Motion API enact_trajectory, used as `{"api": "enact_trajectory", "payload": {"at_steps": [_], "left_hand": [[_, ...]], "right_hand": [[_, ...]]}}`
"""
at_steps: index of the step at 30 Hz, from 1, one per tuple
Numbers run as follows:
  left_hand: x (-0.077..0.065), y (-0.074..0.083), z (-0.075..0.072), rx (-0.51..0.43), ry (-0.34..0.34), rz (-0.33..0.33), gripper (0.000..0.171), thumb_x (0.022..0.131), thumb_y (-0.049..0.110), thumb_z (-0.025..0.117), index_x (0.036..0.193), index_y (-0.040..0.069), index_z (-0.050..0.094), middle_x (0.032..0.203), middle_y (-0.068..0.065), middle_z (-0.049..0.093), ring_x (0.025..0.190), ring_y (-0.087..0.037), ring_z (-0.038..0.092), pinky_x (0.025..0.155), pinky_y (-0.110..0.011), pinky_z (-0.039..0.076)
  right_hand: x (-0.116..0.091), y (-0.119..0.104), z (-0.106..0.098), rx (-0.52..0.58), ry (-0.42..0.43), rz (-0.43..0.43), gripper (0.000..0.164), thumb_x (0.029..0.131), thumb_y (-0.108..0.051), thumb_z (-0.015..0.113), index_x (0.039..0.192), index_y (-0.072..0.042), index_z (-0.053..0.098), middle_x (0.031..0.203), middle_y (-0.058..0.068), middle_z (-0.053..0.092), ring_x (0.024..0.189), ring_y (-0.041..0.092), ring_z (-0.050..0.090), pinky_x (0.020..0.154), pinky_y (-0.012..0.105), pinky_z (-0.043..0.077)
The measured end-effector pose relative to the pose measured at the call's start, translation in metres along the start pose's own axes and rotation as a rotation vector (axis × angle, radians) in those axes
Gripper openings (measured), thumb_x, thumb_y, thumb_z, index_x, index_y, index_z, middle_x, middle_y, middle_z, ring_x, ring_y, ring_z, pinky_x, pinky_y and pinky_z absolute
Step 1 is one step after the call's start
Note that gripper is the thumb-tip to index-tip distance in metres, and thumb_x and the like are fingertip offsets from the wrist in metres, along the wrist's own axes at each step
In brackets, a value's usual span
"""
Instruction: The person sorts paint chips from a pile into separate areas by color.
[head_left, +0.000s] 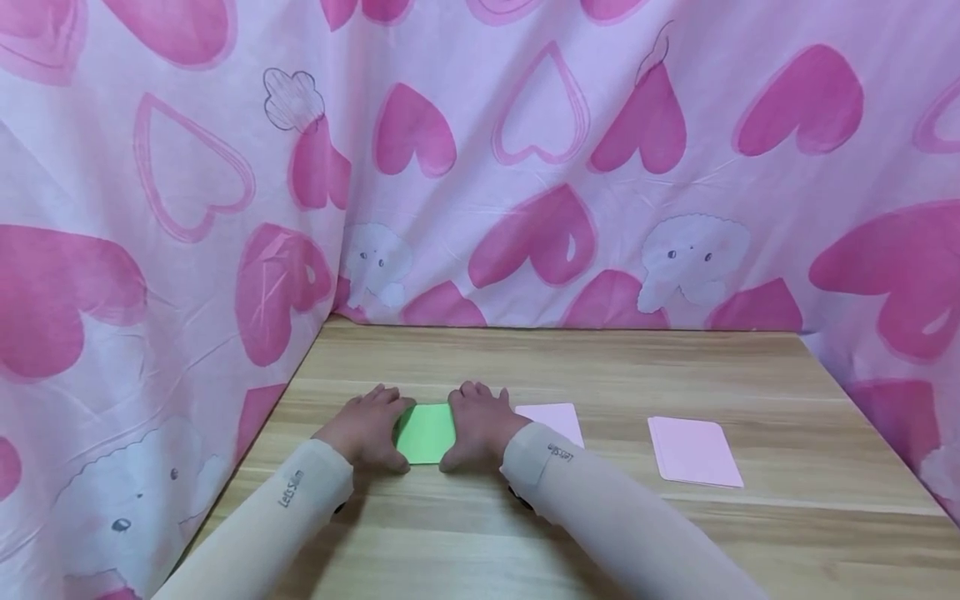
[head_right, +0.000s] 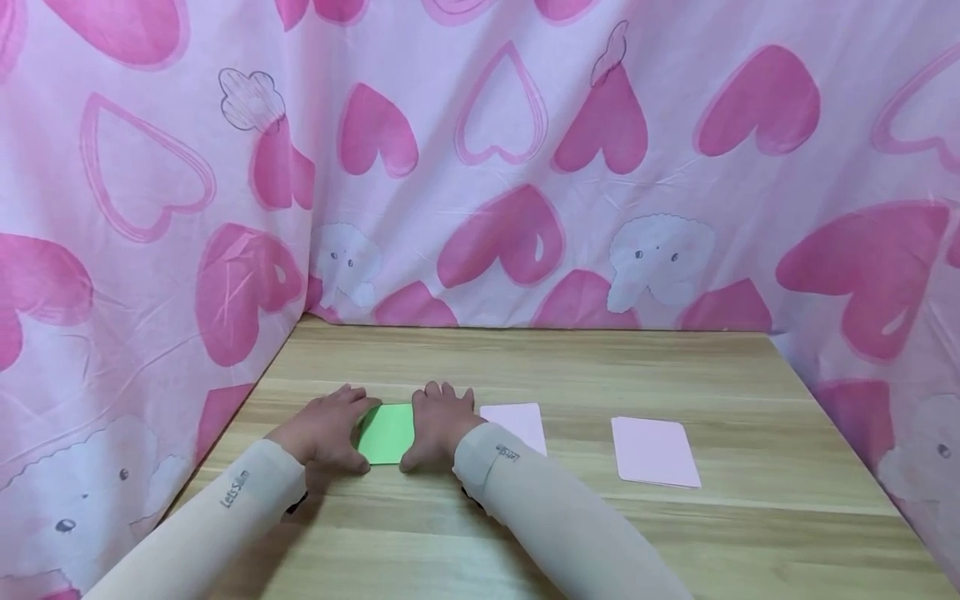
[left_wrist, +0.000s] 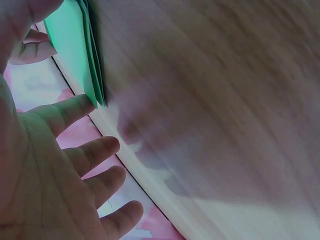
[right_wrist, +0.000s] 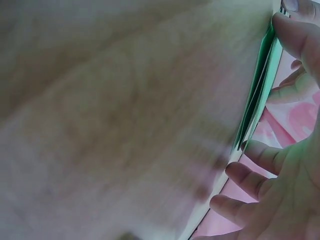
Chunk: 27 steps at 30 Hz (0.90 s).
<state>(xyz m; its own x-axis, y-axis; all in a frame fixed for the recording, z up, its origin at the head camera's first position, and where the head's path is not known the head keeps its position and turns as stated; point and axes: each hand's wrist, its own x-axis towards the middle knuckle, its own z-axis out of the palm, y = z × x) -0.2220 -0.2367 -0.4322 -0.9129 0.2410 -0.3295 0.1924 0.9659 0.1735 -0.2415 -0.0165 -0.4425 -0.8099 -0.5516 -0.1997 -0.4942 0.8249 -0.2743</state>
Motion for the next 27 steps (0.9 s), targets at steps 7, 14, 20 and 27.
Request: {"api": "enact_trajectory", "payload": {"at_steps": [7, 14, 20, 27], "left_hand": [[0.002, -0.004, 0.001, -0.01, -0.025, -0.005, 0.1, 0.07, 0.048, 0.093, 0.155, 0.015, 0.051, 0.163, -0.017, 0.044, 0.157, -0.044, 0.028, 0.124, -0.067, 0.028], [0.004, -0.003, 0.003, -0.002, -0.015, 0.009, 0.103, 0.069, 0.051, 0.093, 0.156, 0.016, 0.051, 0.162, -0.016, 0.045, 0.156, -0.043, 0.031, 0.123, -0.066, 0.031], [0.004, 0.012, 0.0, -0.01, -0.011, 0.023, 0.106, 0.066, 0.053, 0.093, 0.157, 0.021, 0.05, 0.164, -0.011, 0.044, 0.158, -0.038, 0.029, 0.125, -0.063, 0.031], [0.008, 0.039, -0.004, -0.023, -0.004, 0.075, 0.108, 0.067, 0.053, 0.094, 0.159, 0.021, 0.047, 0.167, -0.012, 0.041, 0.16, -0.038, 0.026, 0.126, -0.063, 0.027]], "right_hand": [[0.002, -0.001, -0.001, -0.002, -0.002, 0.011, 0.093, 0.067, -0.06, 0.088, 0.139, -0.01, 0.056, 0.128, 0.005, 0.055, 0.128, 0.03, 0.051, 0.115, 0.071, 0.037], [0.002, 0.001, -0.001, 0.006, -0.009, 0.009, 0.092, 0.068, -0.061, 0.086, 0.139, -0.011, 0.055, 0.126, 0.003, 0.055, 0.129, 0.03, 0.051, 0.115, 0.071, 0.037], [-0.007, 0.014, -0.005, 0.049, -0.012, 0.012, 0.093, 0.067, -0.061, 0.086, 0.139, -0.011, 0.054, 0.128, 0.004, 0.054, 0.133, 0.031, 0.049, 0.115, 0.072, 0.037], [-0.023, 0.039, -0.014, 0.072, 0.011, 0.037, 0.108, 0.069, -0.065, 0.087, 0.154, -0.01, 0.047, 0.146, 0.009, 0.052, 0.143, 0.033, 0.045, 0.118, 0.073, 0.033]]}}
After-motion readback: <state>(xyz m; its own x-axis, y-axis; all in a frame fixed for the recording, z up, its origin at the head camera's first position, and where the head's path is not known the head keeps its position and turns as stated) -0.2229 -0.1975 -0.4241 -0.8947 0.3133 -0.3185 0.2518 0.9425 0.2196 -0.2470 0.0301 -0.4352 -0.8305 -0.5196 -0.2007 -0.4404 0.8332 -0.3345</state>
